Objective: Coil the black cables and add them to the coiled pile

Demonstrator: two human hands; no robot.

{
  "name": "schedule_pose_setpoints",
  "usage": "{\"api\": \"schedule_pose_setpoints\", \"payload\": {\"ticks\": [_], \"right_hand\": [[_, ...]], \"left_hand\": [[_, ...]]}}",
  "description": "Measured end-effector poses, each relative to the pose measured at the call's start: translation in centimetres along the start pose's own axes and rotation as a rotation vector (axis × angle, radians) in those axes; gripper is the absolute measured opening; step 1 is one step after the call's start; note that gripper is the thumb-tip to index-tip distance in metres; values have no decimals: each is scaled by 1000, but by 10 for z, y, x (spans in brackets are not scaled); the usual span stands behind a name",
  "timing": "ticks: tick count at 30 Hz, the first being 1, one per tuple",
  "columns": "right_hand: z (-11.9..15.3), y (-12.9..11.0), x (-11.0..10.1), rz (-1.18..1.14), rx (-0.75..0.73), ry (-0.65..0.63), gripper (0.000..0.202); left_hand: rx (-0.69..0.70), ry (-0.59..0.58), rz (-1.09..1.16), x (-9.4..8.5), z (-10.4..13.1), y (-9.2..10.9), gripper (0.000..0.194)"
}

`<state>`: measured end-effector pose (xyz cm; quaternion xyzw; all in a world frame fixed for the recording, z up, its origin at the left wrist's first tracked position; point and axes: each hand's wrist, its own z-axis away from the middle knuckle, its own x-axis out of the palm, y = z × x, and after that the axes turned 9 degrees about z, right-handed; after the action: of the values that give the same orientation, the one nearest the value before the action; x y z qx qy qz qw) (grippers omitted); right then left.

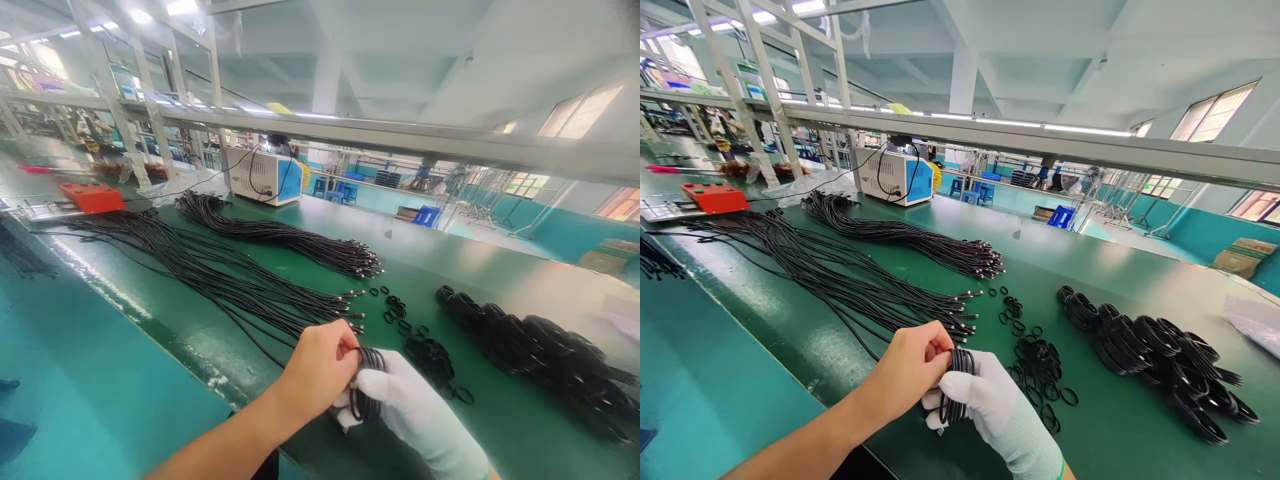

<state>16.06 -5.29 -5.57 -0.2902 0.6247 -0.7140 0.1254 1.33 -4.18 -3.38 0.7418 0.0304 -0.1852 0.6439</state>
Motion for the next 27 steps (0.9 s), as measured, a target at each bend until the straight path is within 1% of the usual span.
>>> {"api": "schedule_pose_setpoints", "payload": {"ticks": [2,3,5,9,12,14,17,21,27], "right_hand": [[-1,1,1,2,1,12,32],[-2,1,2,8,9,19,32],[-3,1,3,35,34,19,32],[-3,3,2,118,71,-18,38],[-4,6,-1,136,69,13,32],[-6,8,-4,115,81,36,30],[-7,10,-6,79,96,46,34],[-7,10,-4,68,107,49,31],[-8,7,-1,132,136,130,26]], "left_hand": [[-94,-19,133,4,-1,-4,6],[-132,-22,185,6,-1,-7,8],[-165,-17,222,9,-2,-14,13],[-115,10,108,12,-6,-23,7],[-67,25,-31,11,-10,-22,8],[-46,34,-81,10,-13,-20,9],[-30,53,-43,12,-13,-17,7],[-60,88,58,16,-11,-20,4],[-66,89,99,17,-15,-26,8]]}}
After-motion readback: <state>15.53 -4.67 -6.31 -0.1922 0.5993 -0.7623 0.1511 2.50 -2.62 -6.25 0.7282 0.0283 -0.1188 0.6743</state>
